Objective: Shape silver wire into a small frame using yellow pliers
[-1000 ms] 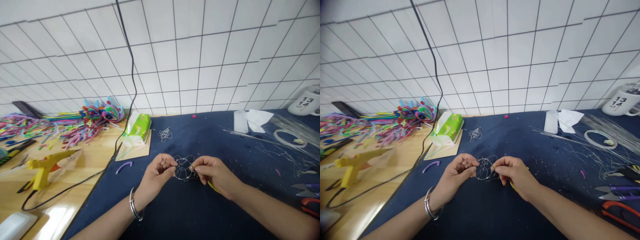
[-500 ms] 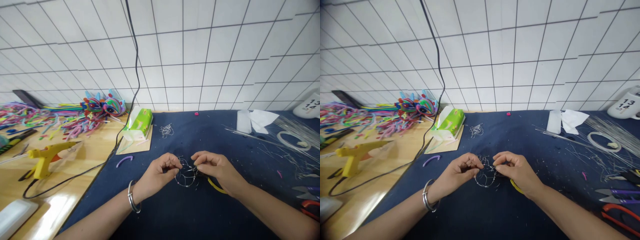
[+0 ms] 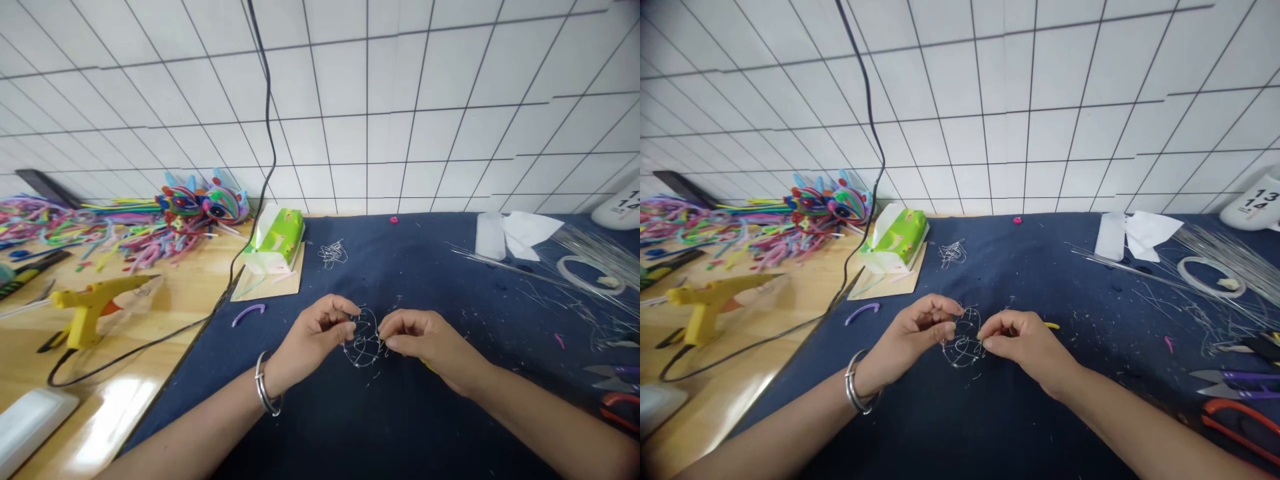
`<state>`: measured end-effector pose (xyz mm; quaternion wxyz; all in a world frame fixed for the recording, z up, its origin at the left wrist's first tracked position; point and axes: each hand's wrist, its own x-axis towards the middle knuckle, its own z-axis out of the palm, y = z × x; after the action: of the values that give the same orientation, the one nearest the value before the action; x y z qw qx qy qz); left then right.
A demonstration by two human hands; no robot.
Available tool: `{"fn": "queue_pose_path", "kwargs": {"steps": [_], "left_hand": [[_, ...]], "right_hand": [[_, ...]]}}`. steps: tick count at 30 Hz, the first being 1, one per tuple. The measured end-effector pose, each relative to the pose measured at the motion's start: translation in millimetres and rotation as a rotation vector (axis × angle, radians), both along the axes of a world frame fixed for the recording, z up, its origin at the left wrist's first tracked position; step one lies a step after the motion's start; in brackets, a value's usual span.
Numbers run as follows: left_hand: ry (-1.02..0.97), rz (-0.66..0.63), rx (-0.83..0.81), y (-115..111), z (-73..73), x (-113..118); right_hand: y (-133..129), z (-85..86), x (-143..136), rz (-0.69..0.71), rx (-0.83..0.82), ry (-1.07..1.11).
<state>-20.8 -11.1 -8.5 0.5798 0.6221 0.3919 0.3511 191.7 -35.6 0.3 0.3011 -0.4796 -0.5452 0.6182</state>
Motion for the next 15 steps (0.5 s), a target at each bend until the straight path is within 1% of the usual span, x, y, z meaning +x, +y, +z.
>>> {"fn": "queue_pose_path", "kwargs": {"steps": [3,6,9,11,15], "left_hand": [[-0.039,0.034,0.012,0.6,-0.5,-0.5],[-0.087,0.093,0.027,0.8,-1.9,-0.9],[-0.131,0.143,0.037,0.7,-3.5,-1.3],[-0.14,0.148,0.041,0.4,-3.8,-1.4],[-0.105,0.113,0.028,-0.2,-1.9,-0.6]], "right_hand": [[1.4,-2.1,0.4,-0.027,-0.018,0.014],[3.0,-4.6,1.1,-0.064,-0.026,-0.011],[3.3,-6.1,1.2,-0.068,-0.059,-0.025],[3.0,-6.1,0.8,-0.052,-0.071,0.002],[2.5,-4.2,0.1,-0.048,-0.062,0.064]]}}
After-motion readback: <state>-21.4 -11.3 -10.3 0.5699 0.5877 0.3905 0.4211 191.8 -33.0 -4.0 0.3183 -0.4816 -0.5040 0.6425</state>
